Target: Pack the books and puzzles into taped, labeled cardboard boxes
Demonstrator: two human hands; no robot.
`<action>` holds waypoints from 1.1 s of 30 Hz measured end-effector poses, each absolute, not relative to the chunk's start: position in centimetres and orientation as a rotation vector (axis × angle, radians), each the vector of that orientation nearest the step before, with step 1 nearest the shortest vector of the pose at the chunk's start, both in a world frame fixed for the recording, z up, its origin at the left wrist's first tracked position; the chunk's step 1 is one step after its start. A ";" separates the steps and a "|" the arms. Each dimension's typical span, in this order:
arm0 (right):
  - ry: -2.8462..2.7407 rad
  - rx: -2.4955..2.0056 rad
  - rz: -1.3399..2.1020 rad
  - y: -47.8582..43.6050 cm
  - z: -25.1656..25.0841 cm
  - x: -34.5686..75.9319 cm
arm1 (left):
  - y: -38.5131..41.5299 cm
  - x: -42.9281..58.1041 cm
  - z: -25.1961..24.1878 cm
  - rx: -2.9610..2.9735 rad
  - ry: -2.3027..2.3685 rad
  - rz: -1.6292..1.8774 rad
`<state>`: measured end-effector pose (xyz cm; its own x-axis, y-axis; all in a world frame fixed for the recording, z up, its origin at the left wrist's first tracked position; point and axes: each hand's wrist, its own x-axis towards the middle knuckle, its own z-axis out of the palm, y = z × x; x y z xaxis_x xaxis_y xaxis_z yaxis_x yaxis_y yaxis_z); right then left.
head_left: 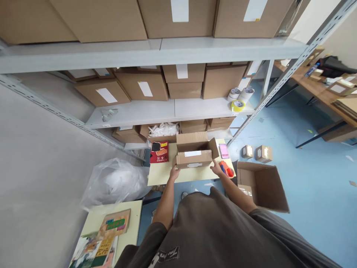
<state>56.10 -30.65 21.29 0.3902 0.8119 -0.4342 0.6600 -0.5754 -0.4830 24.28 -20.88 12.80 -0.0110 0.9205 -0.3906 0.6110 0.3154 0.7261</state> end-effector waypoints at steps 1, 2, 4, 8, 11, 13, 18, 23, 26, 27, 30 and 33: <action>-1.313 -2.388 0.948 -30.7 21.2 56.5 | -21.0 23.7 13.1 1.371 1.771 0.423; -1.324 -2.357 0.911 -30.9 21.1 56.9 | -21.0 23.1 13.4 1.359 1.815 0.418; -1.347 -2.311 0.758 -31.1 21.1 57.9 | -21.0 22.0 14.1 1.339 1.909 0.435; -1.372 -2.252 0.451 -30.7 21.7 59.1 | -19.6 22.0 16.7 1.436 2.112 0.702; -1.485 -2.057 0.412 -29.2 22.1 59.0 | -17.7 24.2 19.2 1.731 1.881 0.692; -1.584 -1.852 0.467 -27.8 22.0 58.7 | -16.3 25.8 20.5 1.839 1.701 0.519; -1.507 -1.735 0.669 -25.3 19.9 59.7 | -14.6 26.9 21.2 1.801 1.481 0.286; -1.353 -1.767 0.856 -25.0 18.2 62.5 | -16.1 24.5 20.2 1.697 1.304 0.397; -1.355 -1.836 0.916 -25.0 17.8 63.1 | -17.3 23.6 19.0 1.721 1.209 0.344; -1.383 -1.855 0.935 -25.0 17.6 63.1 | -17.7 23.5 18.6 1.737 1.203 0.335; -1.491 -1.879 1.000 -25.0 17.2 62.8 | -18.5 23.8 17.6 1.777 1.218 0.329; -1.560 -1.891 1.049 -25.1 16.4 62.2 | -19.0 24.3 16.9 1.833 1.261 0.300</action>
<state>62.21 -25.12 16.37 0.0610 0.9637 -0.2599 0.6039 -0.2429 -0.7591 24.32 -19.05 16.93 0.4588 0.8491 -0.2619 0.6405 -0.1117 0.7598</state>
